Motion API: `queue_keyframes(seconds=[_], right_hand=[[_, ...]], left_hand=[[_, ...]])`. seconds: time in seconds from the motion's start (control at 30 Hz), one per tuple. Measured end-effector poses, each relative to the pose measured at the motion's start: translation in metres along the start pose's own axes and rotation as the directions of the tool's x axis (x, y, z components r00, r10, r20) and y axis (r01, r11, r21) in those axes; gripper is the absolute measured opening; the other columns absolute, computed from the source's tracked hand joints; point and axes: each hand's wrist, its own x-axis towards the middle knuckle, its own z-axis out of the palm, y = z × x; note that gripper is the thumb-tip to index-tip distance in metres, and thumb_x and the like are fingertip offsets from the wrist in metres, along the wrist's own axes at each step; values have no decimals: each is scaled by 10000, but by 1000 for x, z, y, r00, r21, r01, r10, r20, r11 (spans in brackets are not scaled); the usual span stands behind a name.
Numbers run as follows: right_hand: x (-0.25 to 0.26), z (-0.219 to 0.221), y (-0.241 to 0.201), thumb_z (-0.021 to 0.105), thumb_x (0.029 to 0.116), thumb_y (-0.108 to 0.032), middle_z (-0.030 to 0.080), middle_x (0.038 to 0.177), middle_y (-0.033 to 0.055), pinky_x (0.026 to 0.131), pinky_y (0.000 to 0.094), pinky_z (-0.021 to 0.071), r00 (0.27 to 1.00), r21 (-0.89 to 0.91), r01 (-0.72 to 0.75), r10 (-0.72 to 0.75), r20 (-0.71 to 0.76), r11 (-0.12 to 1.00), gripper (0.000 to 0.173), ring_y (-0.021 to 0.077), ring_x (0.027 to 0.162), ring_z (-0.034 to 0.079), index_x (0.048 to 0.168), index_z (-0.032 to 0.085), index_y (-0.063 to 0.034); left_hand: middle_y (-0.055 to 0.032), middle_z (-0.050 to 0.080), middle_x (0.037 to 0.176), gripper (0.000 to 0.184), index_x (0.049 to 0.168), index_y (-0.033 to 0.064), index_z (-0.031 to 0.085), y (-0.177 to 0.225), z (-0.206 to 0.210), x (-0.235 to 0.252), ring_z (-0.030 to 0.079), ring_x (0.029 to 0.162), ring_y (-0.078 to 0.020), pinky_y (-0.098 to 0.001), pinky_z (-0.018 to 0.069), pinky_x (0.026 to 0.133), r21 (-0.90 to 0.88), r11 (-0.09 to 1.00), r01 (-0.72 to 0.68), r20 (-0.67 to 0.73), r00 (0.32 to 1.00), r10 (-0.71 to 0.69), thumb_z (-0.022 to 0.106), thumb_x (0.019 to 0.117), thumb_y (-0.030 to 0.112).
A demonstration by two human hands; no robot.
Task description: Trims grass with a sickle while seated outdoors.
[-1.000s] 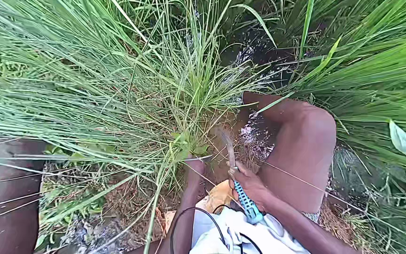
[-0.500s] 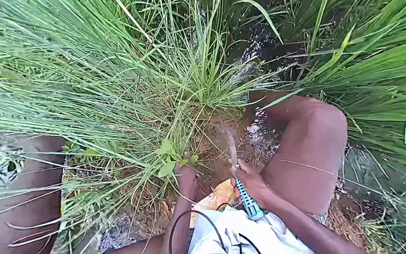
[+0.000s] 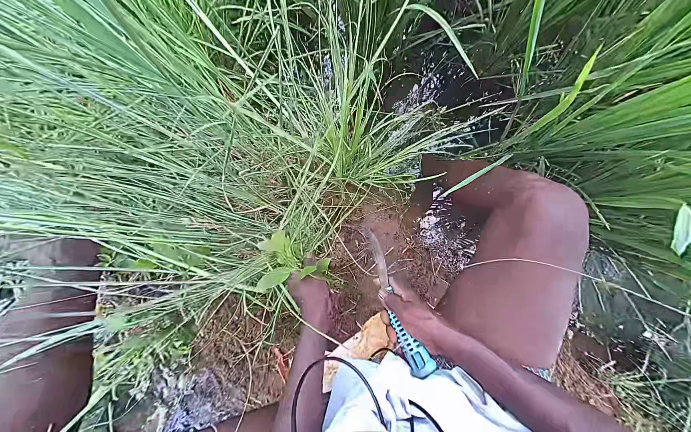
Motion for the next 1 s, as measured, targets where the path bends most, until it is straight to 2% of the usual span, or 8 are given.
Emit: queue_keyframes(seconds=[0.07, 0.13, 0.27, 0.4, 0.57, 0.73, 0.9, 1.0], right_hand=[[14, 6, -12, 356, 1130, -293, 493, 755, 13, 472, 262, 508, 1000, -9, -25, 25, 4, 1000, 379, 113, 516, 529, 1482, 359, -151], [21, 13, -16, 350, 1132, -292, 481, 768, 17, 468, 269, 513, 999, -36, -47, 47, 16, 998, 369, 117, 511, 525, 1473, 345, -151], [4, 7, -8, 344, 1131, -279, 495, 789, 18, 489, 277, 516, 999, -99, -33, 34, 9, 995, 406, 116, 528, 536, 1511, 332, -137], [12, -2, -13, 348, 1129, -313, 487, 787, 18, 478, 285, 509, 997, -154, -64, 68, 23, 986, 419, 122, 521, 523, 1519, 332, -163], [27, 3, -22, 343, 1132, -330, 479, 764, 16, 463, 273, 497, 990, -152, -138, 142, 20, 979, 373, 120, 512, 519, 1468, 340, -167], [4, 3, -3, 350, 1130, -304, 494, 776, 19, 502, 273, 514, 996, -162, -84, 86, 7, 983, 411, 119, 535, 535, 1500, 330, -124], [30, -3, -31, 351, 1128, -363, 494, 774, 22, 471, 272, 495, 980, -189, -188, 197, 29, 964, 381, 121, 522, 523, 1458, 362, -175], [37, -5, -25, 354, 1128, -352, 486, 769, 23, 455, 275, 495, 982, -156, -176, 184, 38, 972, 382, 127, 508, 522, 1473, 356, -186]], left_hand=[[-244, 660, 1124, 332, 1227, -120, 595, 4, 5, 8, 648, 1035, -259, -431, 506, 972, 84, 995, -49, 5, 999, 49, 586, 1048, 159], [-230, 652, 1136, 319, 1244, -113, 585, 8, 7, 12, 638, 1059, -233, -393, 501, 988, 117, 987, -108, 34, 994, 105, 565, 1054, 142], [-326, 644, 1200, 365, 1245, -151, 597, 24, 5, 22, 622, 1174, -396, -519, 451, 1061, 287, 926, -245, 110, 969, 222, 543, 1060, 160], [-323, 650, 1187, 363, 1216, -135, 624, 30, 7, 31, 627, 1162, -414, -552, 459, 1045, 355, 894, -272, 158, 960, 230, 528, 1068, 182], [-310, 683, 1086, 258, 1120, -117, 670, 33, 16, 36, 663, 1085, -410, -559, 483, 995, 350, 856, -381, 186, 924, 335, 560, 1030, 99], [-326, 672, 1173, 301, 1184, -108, 664, 47, 16, 38, 627, 1197, -455, -573, 446, 1066, 561, 743, -365, 277, 929, 247, 526, 1055, 127], [-347, 653, 1186, 305, 1201, -102, 652, 39, 28, 50, 615, 1185, -497, -615, 446, 1045, 529, 729, -435, 244, 900, 360, 573, 1032, 138], [-337, 621, 1273, 313, 1229, -99, 643, 48, 35, 56, 566, 1256, -493, -608, 413, 1084, 589, 705, -395, 249, 918, 308, 574, 1024, 126]])
